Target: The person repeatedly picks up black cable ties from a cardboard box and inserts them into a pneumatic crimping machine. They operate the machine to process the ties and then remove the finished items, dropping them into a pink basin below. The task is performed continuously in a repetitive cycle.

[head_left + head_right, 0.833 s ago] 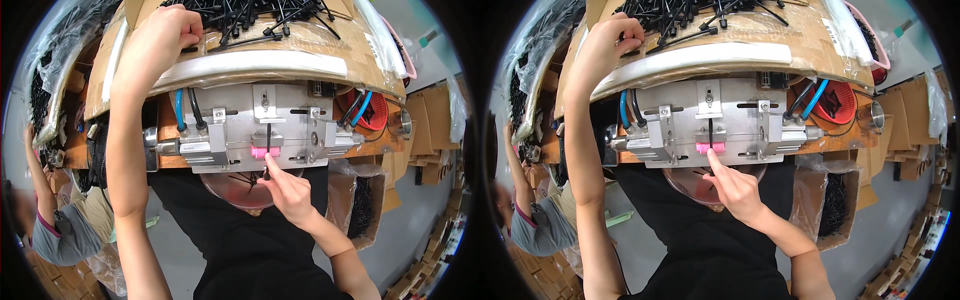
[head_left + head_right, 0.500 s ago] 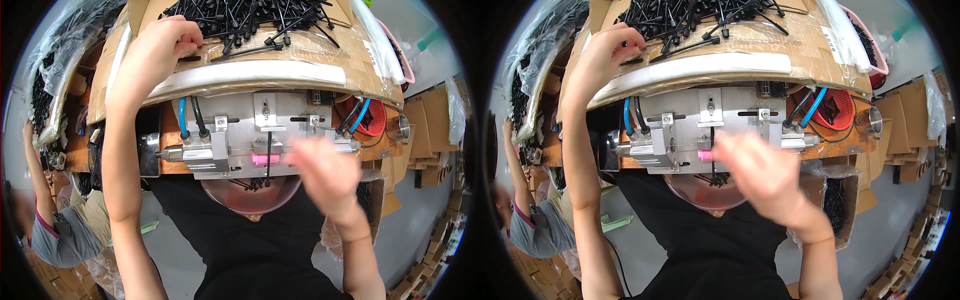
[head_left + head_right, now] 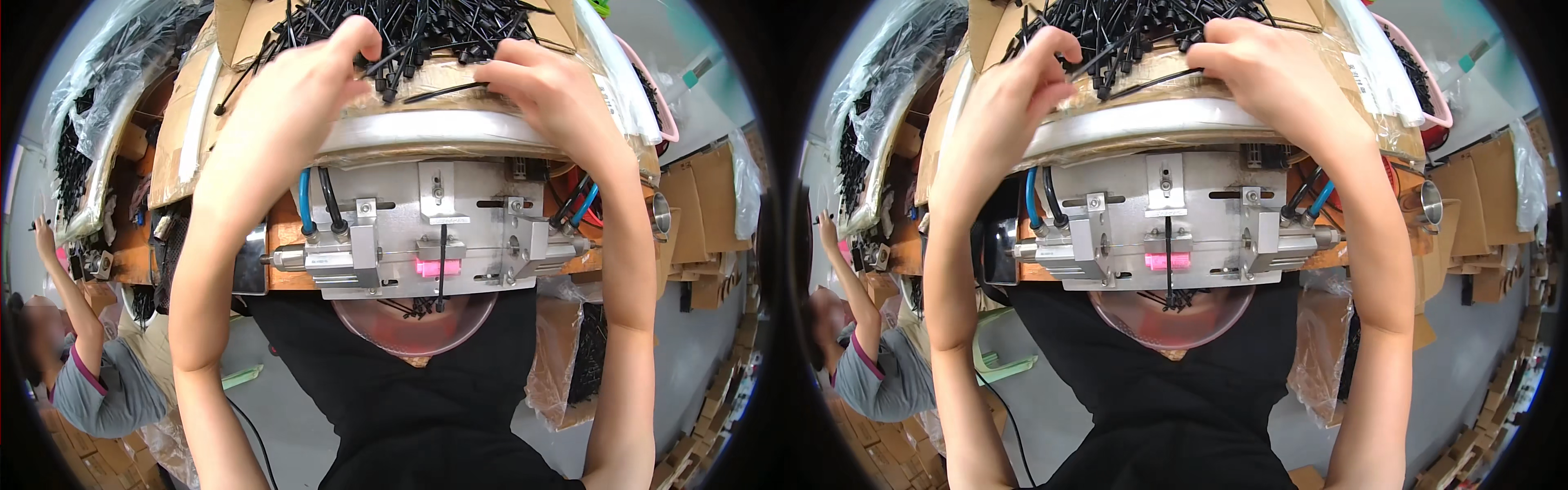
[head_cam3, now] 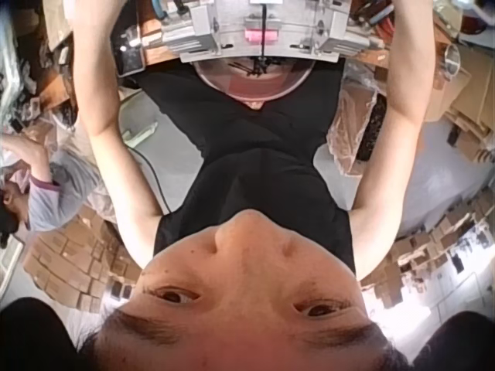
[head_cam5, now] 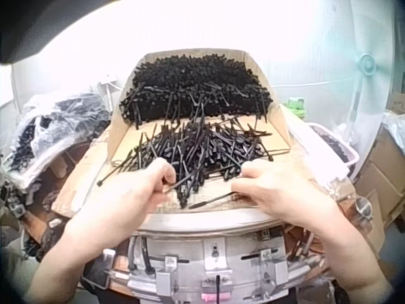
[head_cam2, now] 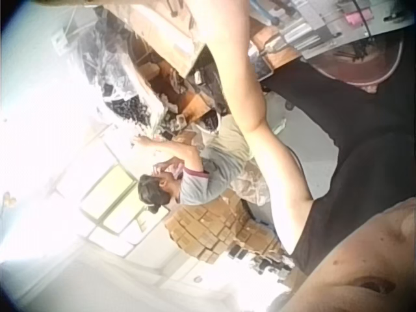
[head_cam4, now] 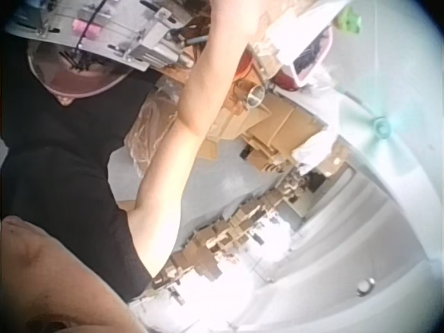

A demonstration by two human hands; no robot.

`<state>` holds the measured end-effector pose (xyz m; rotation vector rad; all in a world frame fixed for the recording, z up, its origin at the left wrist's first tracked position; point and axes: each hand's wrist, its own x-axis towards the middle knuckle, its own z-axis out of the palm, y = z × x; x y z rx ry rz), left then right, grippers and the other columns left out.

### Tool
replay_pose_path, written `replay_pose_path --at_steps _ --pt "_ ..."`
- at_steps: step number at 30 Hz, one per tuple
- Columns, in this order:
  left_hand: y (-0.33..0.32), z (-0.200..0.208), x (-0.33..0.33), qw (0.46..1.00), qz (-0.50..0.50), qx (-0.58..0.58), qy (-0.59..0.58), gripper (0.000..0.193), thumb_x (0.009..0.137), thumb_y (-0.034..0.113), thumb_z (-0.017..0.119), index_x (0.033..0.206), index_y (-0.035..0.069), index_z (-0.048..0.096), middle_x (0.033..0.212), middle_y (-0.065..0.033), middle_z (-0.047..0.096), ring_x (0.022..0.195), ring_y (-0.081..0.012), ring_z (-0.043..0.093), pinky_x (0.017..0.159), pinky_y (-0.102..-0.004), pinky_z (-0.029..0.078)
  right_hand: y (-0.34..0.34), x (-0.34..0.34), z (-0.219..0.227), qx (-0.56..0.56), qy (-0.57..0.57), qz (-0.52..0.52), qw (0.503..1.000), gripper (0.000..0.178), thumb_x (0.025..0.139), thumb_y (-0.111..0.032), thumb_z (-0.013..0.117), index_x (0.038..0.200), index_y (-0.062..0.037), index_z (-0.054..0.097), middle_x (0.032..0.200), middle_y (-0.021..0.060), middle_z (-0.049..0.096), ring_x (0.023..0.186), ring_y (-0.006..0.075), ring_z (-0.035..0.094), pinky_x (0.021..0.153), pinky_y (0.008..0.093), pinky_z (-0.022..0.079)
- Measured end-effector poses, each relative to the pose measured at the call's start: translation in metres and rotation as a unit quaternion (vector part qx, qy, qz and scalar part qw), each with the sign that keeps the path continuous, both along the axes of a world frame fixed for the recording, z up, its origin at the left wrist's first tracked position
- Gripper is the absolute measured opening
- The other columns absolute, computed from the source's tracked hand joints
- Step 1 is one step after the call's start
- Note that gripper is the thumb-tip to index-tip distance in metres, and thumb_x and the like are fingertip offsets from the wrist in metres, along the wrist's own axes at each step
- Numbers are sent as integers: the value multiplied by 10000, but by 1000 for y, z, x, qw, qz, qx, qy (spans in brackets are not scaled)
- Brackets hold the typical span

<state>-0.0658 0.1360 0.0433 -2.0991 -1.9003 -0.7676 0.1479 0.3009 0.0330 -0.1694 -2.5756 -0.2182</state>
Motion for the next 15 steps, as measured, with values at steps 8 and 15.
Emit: replay_pose_path --at_steps 8,15 --pt "-42 -18 26 998 -29 35 -54 248 761 -89 645 988 8 624 899 -118 614 787 -266 609 676 -344 491 -1 38 -5 -104 201 -89 970 195 877 16 657 1065 -28 677 962 60 652 822 141 608 740 259 489" --pt "-125 -103 145 992 37 -42 -110 681 728 -29 640 1383 -84 461 879 -87 537 765 -211 519 727 -323 468 -44 72 -7 -593 329 95 729 307 1005 -127 559 1253 55 566 989 80 612 830 113 543 718 220 431"
